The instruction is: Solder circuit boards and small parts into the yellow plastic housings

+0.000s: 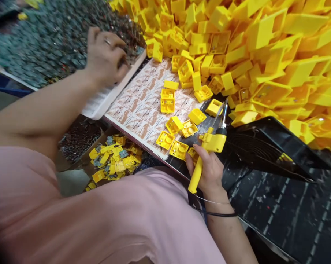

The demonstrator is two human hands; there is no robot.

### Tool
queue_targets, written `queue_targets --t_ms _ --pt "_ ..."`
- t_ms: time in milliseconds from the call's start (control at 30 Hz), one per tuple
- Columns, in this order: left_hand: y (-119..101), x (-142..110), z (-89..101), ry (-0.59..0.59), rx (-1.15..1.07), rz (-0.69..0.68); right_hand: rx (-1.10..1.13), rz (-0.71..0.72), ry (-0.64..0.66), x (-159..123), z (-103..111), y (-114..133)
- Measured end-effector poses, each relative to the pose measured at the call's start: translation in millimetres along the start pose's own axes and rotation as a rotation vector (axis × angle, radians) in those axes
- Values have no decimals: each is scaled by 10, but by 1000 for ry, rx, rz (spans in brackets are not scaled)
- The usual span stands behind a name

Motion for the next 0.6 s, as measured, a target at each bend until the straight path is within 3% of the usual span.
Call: queue_targets --t_ms 100,167,267,367,500,600 --pt "51 -165 62 -167 -98 31 62 -23 19 -3 24 14" --pt "33 -334 166 -187 -188 96 76 -15 29 27 42 67" --pt "-64 -536 385 -242 -373 211 37 82 61 148 40 225" --pt "-203 -552 577 -381 -596 281 15 184 121 320 -37 406" --pt "-529 -382 628 -274 -1107 195 -49 230 276 470 -234 532" --pt "-847 -335 515 -149 -1252 129 -78 215 298 466 -310 519"
Point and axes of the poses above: each hand's wrist, its own x-axis towards the middle knuckle, its own z-axis out of the back of the hand, y = z × x, the point moved 2 cm from there along x, towards the middle knuckle, and after that the axes turned 4 degrees about -z, right-handed, at the moved point
